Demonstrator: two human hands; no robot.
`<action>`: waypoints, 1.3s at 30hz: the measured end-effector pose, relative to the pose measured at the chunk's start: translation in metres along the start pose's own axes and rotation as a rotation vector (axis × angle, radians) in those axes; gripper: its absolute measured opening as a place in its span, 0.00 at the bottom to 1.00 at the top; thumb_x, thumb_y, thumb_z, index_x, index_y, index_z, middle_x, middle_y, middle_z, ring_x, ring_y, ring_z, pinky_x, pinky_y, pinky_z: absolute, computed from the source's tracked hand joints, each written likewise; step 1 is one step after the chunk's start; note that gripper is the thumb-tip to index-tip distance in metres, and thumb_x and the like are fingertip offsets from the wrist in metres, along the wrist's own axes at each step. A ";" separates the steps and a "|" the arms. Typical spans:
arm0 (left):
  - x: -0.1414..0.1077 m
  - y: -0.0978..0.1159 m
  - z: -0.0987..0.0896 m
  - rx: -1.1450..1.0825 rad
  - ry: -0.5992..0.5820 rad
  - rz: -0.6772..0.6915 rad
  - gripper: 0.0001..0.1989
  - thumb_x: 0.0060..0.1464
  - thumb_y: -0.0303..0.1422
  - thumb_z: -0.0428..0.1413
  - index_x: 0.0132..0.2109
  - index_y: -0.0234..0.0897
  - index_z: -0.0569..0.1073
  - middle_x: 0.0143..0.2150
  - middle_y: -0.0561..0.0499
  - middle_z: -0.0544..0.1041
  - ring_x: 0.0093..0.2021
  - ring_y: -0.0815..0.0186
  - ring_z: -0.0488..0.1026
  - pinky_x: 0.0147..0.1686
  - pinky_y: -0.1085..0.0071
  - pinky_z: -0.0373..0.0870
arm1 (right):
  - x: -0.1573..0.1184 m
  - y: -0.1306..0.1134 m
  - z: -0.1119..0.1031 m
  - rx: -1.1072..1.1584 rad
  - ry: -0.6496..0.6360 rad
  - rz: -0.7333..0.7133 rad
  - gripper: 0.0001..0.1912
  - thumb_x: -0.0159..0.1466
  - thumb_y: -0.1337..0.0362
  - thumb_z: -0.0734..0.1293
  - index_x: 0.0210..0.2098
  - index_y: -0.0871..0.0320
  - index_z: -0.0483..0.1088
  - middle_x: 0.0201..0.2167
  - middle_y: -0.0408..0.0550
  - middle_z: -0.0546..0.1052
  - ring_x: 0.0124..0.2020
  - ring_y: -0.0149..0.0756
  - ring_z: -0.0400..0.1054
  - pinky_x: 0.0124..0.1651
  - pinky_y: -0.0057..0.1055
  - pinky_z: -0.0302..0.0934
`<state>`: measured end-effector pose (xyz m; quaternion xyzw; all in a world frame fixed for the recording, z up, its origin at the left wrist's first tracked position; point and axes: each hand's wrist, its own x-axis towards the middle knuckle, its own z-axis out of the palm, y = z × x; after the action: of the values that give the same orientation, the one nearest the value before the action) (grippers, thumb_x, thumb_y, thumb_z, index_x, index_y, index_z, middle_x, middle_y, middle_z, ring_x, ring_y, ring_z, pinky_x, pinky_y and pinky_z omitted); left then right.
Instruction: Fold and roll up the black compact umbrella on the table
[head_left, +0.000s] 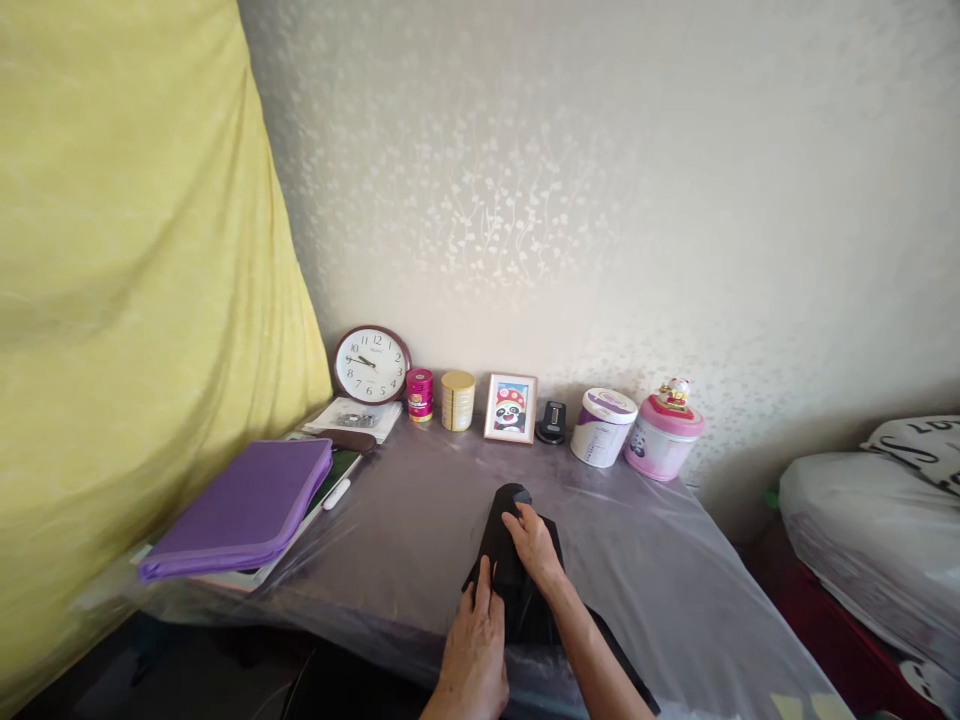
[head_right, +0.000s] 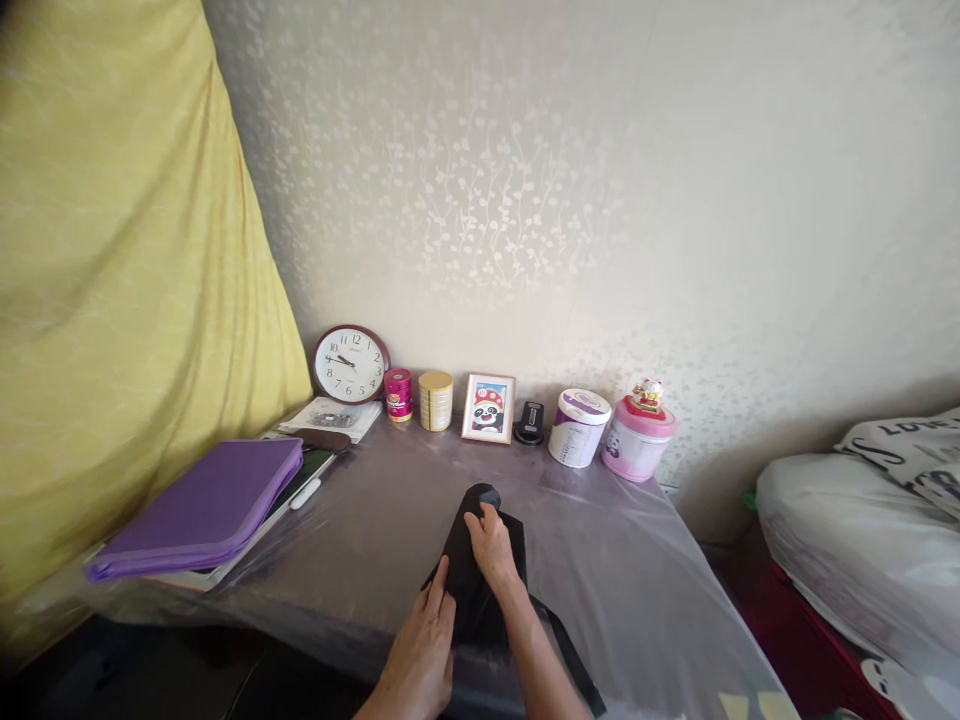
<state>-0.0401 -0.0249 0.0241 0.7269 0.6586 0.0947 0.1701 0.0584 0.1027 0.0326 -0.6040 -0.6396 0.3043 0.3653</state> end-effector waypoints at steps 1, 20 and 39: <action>-0.001 0.000 -0.002 0.002 -0.008 -0.003 0.37 0.36 0.16 0.48 0.58 0.30 0.60 0.68 0.43 0.37 0.61 0.53 0.55 0.54 0.64 0.62 | 0.000 -0.002 0.001 -0.023 -0.012 0.005 0.22 0.59 0.60 0.60 0.48 0.68 0.67 0.31 0.53 0.77 0.35 0.41 0.71 0.37 0.31 0.61; 0.003 -0.012 0.011 -0.043 0.082 0.034 0.34 0.42 0.22 0.48 0.59 0.27 0.57 0.66 0.38 0.47 0.62 0.57 0.54 0.59 0.65 0.53 | 0.008 -0.003 0.015 -0.018 -0.187 0.010 0.19 0.59 0.60 0.60 0.49 0.59 0.61 0.23 0.42 0.76 0.20 0.31 0.69 0.24 0.25 0.59; -0.004 -0.016 -0.006 -0.061 0.232 0.243 0.24 0.53 0.35 0.48 0.57 0.44 0.62 0.63 0.50 0.56 0.62 0.56 0.53 0.61 0.58 0.49 | -0.009 -0.032 0.001 -0.142 -0.378 -0.222 0.11 0.61 0.64 0.57 0.32 0.55 0.71 0.26 0.40 0.79 0.19 0.26 0.67 0.27 0.23 0.56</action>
<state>-0.0576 -0.0273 0.0243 0.7798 0.5779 0.2177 0.1025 0.0398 0.0909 0.0576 -0.4864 -0.7790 0.3242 0.2268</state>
